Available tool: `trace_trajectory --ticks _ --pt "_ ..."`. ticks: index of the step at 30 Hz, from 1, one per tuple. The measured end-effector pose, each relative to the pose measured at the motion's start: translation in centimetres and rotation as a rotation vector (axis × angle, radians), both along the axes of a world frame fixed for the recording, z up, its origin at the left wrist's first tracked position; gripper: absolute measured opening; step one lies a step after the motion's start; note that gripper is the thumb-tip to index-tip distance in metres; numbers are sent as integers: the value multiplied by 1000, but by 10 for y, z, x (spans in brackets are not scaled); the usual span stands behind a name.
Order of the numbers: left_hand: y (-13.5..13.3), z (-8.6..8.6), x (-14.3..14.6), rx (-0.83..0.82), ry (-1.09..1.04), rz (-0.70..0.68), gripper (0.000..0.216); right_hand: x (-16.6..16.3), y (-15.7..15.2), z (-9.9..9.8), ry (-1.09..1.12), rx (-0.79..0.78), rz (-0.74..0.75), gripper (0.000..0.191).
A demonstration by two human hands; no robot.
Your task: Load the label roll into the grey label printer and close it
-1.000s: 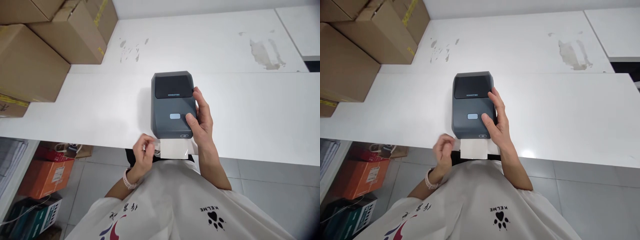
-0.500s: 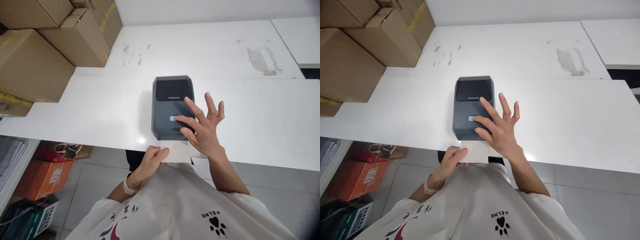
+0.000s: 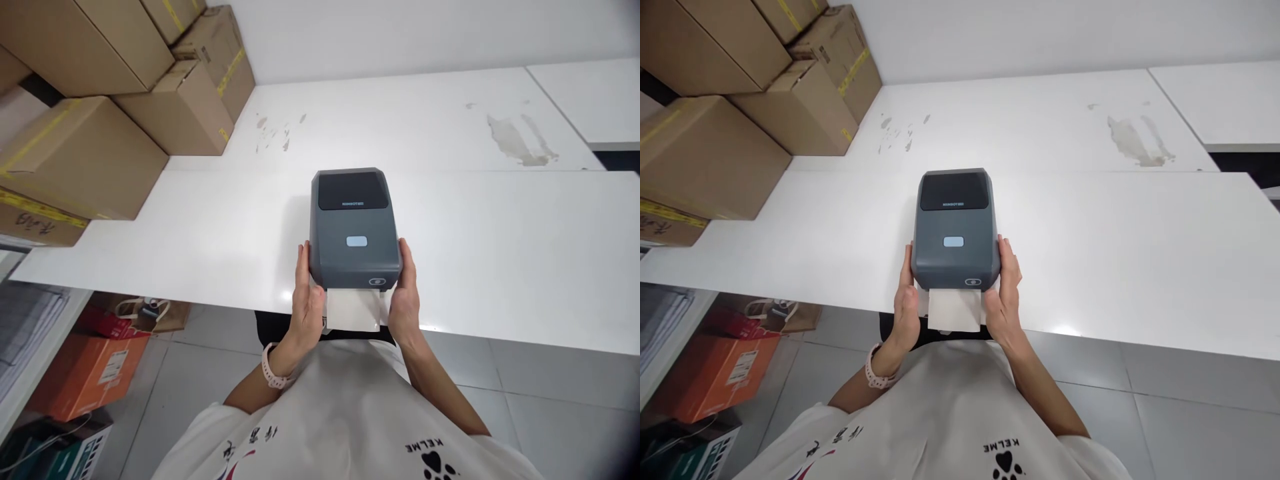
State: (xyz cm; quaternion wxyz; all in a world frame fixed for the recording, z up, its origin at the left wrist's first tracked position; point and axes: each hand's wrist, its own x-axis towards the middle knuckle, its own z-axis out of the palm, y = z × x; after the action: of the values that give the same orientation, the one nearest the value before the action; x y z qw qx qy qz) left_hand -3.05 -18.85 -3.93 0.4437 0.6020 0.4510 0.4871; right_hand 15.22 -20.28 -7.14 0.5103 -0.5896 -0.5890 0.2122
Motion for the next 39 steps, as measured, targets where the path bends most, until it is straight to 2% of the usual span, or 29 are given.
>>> trace_trajectory --ticks 3,6,8,10,13,16,18,19,21,23,24,27,30,33,36,39 --pt "25 21 -3 132 3 3 62 10 17 25 -26 68 -37 70" --pt "72 37 -9 231 -32 47 56 18 51 63 -172 163 -106 65" --pt "106 39 -12 171 28 -10 69 22 80 89 -259 231 -141 62" --pt "135 32 -14 24 59 -136 85 25 108 110 -305 270 -165 61" --pt "159 15 -10 -145 32 -244 103 31 138 128 -346 249 -124 64" --pt "162 3 -2 -163 -14 -254 109 34 147 132 -395 279 -92 62" --pt "159 0 2 -154 -56 -224 109 33 146 129 -456 281 -61 53" --pt "157 -1 4 -154 -79 -204 110 30 146 126 -509 244 0 48" --pt "155 0 7 -160 -116 -174 110 23 148 119 -672 84 227 44" --pt "155 0 8 -164 -132 -164 111 13 155 111 -867 -112 466 52" --pt "155 0 8 -164 -133 -162 111 8 160 108 -951 -195 534 60" --pt "157 -2 7 -179 -129 -161 113 1 170 104 -1043 -331 552 82" --pt "158 -6 6 -202 -121 -168 115 15 166 115 -820 -311 627 94" --pt "159 -8 5 -203 -112 -174 115 48 147 131 -491 -160 669 98" --pt "157 -7 4 -211 -101 -192 112 85 126 132 -264 -27 488 98" --pt "154 -3 4 -232 -103 -202 112 114 116 110 -37 -77 238 95"
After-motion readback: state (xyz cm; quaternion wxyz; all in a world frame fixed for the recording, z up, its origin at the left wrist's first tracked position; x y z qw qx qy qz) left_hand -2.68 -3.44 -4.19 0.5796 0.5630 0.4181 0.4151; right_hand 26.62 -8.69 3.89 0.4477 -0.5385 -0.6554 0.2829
